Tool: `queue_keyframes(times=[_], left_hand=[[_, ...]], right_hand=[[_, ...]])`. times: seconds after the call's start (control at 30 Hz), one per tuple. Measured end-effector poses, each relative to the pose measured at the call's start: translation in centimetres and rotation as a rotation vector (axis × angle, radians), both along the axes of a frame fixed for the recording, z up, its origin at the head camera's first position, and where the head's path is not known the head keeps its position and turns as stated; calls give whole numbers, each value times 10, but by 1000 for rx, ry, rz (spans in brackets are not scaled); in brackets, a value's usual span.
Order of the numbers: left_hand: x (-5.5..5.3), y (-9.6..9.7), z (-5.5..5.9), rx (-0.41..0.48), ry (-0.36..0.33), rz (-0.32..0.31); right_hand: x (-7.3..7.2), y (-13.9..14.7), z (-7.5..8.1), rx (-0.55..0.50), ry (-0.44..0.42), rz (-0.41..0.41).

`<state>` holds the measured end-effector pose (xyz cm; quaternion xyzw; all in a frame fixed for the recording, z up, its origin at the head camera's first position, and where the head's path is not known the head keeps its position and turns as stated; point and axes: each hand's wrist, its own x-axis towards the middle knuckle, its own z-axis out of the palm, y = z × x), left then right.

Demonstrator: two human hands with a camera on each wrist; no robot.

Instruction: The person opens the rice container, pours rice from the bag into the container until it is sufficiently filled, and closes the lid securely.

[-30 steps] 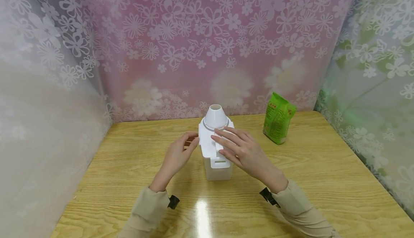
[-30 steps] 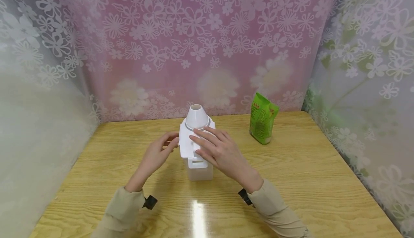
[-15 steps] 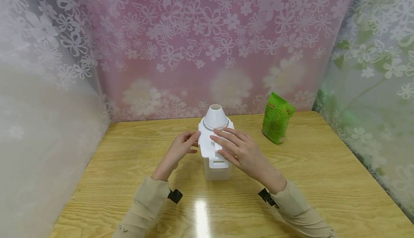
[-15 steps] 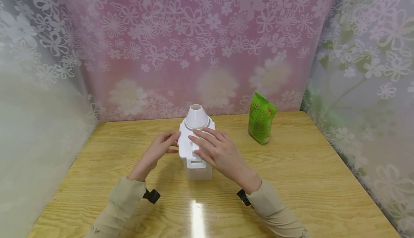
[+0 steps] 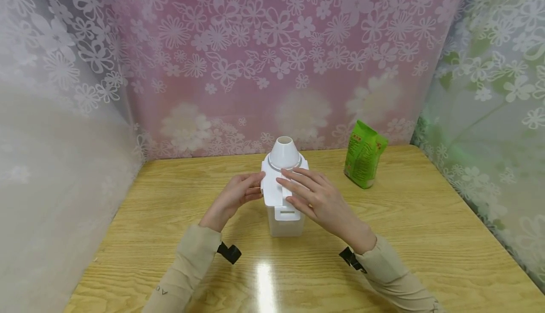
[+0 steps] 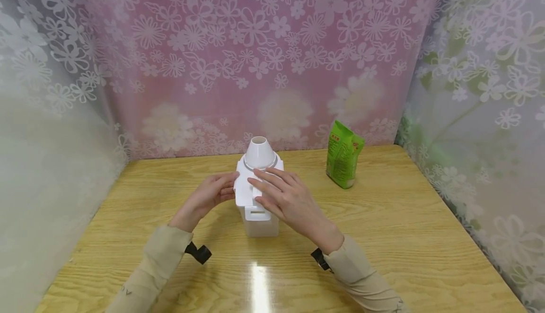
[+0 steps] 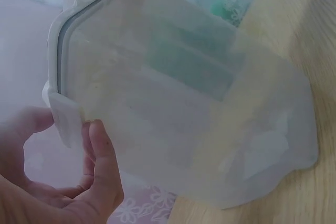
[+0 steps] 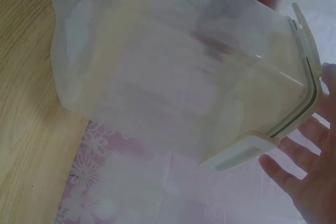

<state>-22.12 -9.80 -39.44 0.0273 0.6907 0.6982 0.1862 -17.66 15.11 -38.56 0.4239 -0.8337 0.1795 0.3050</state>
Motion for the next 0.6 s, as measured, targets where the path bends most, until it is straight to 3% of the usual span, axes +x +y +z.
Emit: queue_keyframes(times=[0.2,0.6], left_hand=[[-1,2,-1,76,-71,1],[-6,5,-5,110,-68,-21]], right_hand=[[-1,-1,-1,-6,7,10],[-2,0,-1,-9,-1,13]])
